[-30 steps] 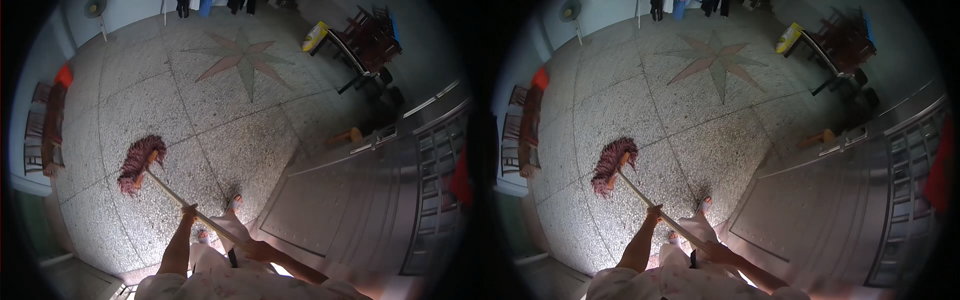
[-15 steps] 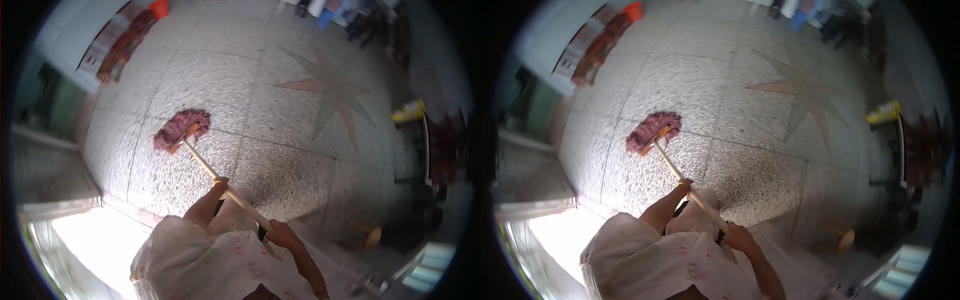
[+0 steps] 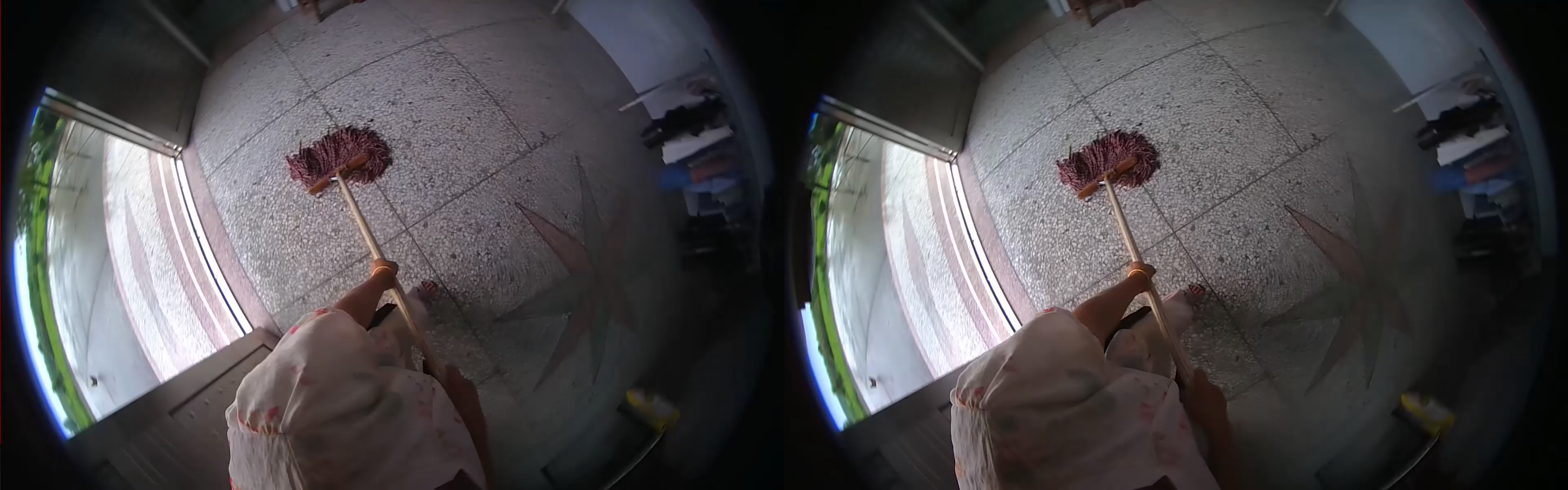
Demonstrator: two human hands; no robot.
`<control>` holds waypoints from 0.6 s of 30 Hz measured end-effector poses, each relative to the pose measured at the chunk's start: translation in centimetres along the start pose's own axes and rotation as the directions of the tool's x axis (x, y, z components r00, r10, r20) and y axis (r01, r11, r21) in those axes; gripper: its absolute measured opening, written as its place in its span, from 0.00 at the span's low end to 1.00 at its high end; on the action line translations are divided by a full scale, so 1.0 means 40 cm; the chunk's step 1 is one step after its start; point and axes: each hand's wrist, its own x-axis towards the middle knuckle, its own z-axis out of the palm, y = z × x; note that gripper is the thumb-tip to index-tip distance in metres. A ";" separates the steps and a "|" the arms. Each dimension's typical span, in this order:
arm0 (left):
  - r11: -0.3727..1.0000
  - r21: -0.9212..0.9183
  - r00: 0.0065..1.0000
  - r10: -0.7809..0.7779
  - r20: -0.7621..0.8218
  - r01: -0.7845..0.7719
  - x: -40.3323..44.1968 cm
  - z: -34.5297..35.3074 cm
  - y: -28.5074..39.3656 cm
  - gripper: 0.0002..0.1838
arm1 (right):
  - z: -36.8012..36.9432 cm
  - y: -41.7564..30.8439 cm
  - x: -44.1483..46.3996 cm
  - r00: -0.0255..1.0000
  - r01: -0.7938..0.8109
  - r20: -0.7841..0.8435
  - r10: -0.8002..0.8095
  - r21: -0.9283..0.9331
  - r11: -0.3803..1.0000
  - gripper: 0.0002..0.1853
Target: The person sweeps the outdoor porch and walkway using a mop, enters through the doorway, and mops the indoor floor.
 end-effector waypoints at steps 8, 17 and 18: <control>0.981 -0.105 0.985 0.160 -0.059 -0.166 -0.178 0.389 0.242 0.09 | -0.308 0.374 -0.036 0.998 0.050 0.039 -0.042 -0.228 0.972 0.15; 0.475 -0.788 0.902 -0.367 0.227 0.392 -0.672 1.071 0.555 0.11 | -0.595 1.094 -0.271 1.000 -0.001 0.020 0.010 -0.391 0.920 0.18; 0.379 -0.819 0.893 -0.309 0.326 0.430 -0.728 1.156 0.560 0.09 | -0.617 1.162 -0.317 0.998 -0.036 0.029 0.051 -0.384 0.923 0.19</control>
